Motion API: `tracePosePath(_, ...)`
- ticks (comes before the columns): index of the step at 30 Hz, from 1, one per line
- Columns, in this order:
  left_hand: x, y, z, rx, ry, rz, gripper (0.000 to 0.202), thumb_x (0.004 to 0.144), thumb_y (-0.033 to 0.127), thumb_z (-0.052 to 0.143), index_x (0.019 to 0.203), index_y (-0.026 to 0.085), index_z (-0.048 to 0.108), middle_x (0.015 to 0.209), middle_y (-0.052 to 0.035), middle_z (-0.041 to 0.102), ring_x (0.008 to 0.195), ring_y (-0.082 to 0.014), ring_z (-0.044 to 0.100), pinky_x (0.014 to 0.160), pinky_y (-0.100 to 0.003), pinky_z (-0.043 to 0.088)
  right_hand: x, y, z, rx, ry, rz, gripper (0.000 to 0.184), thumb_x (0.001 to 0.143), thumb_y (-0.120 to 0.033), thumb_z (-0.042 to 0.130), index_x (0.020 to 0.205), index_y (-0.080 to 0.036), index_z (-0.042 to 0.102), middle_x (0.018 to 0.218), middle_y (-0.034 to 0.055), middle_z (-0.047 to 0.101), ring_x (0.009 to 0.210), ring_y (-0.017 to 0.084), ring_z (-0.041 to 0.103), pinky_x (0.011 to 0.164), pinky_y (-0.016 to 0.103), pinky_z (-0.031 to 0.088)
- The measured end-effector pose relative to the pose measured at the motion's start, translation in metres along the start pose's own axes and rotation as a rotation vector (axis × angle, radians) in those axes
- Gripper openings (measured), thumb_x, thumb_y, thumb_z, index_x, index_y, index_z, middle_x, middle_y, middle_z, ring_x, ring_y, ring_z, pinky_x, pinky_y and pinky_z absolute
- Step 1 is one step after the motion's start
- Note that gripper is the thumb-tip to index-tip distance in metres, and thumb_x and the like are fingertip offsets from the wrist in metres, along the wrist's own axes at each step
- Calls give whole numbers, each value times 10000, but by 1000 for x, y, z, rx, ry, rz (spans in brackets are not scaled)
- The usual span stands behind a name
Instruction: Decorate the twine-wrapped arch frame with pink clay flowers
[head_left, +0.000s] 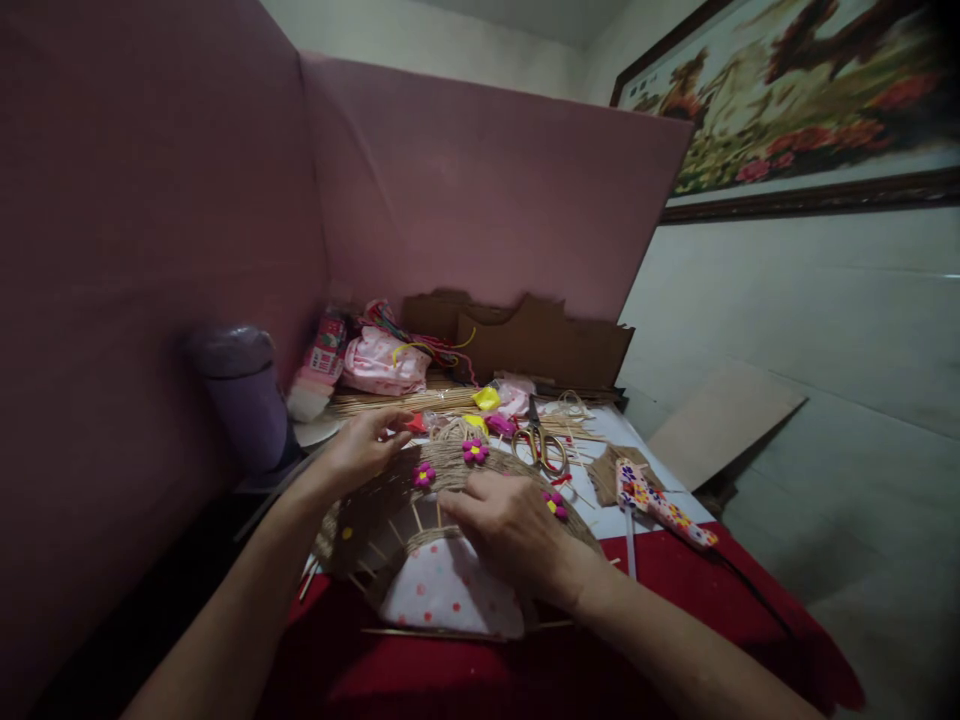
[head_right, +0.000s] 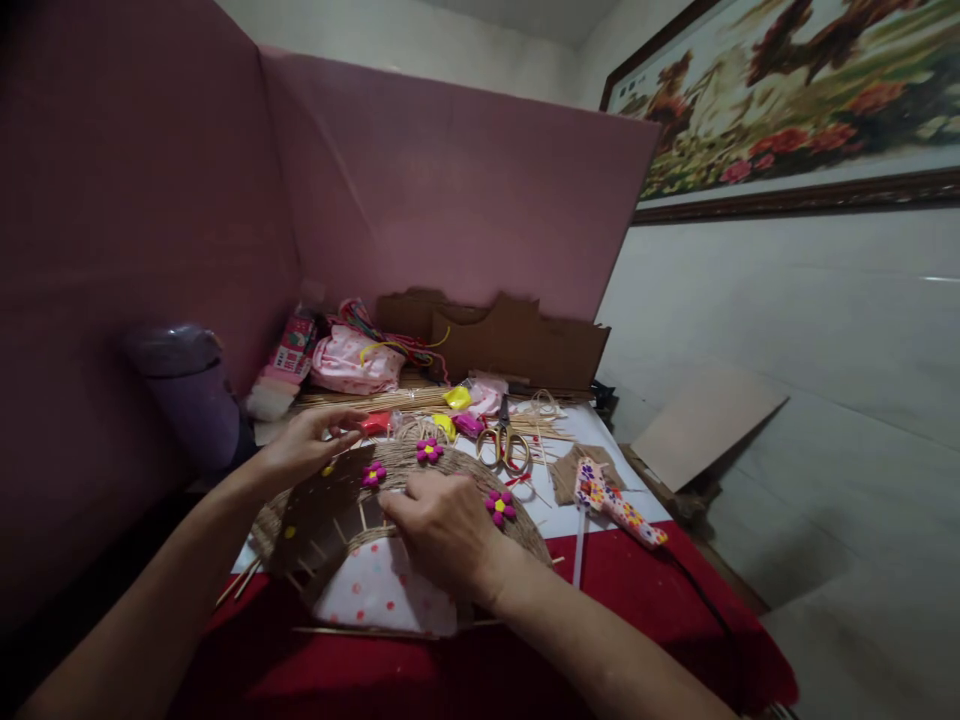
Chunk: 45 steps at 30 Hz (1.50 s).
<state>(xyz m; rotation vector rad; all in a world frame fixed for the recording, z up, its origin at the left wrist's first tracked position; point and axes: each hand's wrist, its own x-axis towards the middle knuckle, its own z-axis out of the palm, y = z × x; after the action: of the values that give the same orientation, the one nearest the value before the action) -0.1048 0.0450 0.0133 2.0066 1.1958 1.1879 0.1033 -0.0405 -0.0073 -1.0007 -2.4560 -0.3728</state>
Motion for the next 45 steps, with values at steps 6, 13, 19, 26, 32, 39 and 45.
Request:
tracePosePath(6,-12,-5,13,185,-54,155,255,850,265,485,967,216,707,967,-74,704,903,-211,608,838,-335,435,1,-4,17,-156,-44,-55,225,881,-231,543,1099,-197,591,683,36,570,587,161,467,491,283,281)
tracePosePath(13,-16,-14,23,410,-71,257,326,864,155,409,1069,225,652,1050,-58,665,1051,-205,537,1055,-453,262,3,2,28,-207,-29,-71,360,917,-332,504,1243,-180,522,724,59,562,648,164,481,525,279,276)
tracePosePath(19,-15,-19,29,335,-38,230,334,855,142,411,1072,211,655,967,-53,665,970,-196,544,1016,-418,315,3,4,32,-247,-47,-105,356,929,-315,487,1258,-183,519,733,55,550,676,167,474,547,291,263)
tracePosePath(26,-14,-20,31,255,-38,193,353,851,144,404,1084,198,663,954,-77,647,932,-218,523,860,-373,414,3,5,29,-188,-36,-120,330,939,-326,465,1219,-174,552,724,47,542,666,159,459,547,289,254)
tracePosePath(32,-14,-22,31,230,-33,146,358,849,148,404,1092,196,662,988,-90,629,938,-218,523,852,-367,417,4,5,24,-175,56,-105,334,958,-353,409,1202,-190,571,680,32,515,628,145,424,535,283,240)
tracePosePath(39,-14,-23,32,214,-29,132,363,844,148,402,1090,196,665,990,-87,631,933,-218,531,849,-365,421,11,5,29,-276,-48,-125,341,945,-325,448,1219,-149,553,719,63,548,666,171,463,528,279,245)
tracePosePath(45,-14,-23,32,203,-8,107,354,842,159,409,1068,206,678,947,-79,632,899,-213,540,817,-355,432,10,8,20,-156,-30,-85,345,964,-339,389,1220,-185,562,707,41,548,617,146,456,524,272,248)
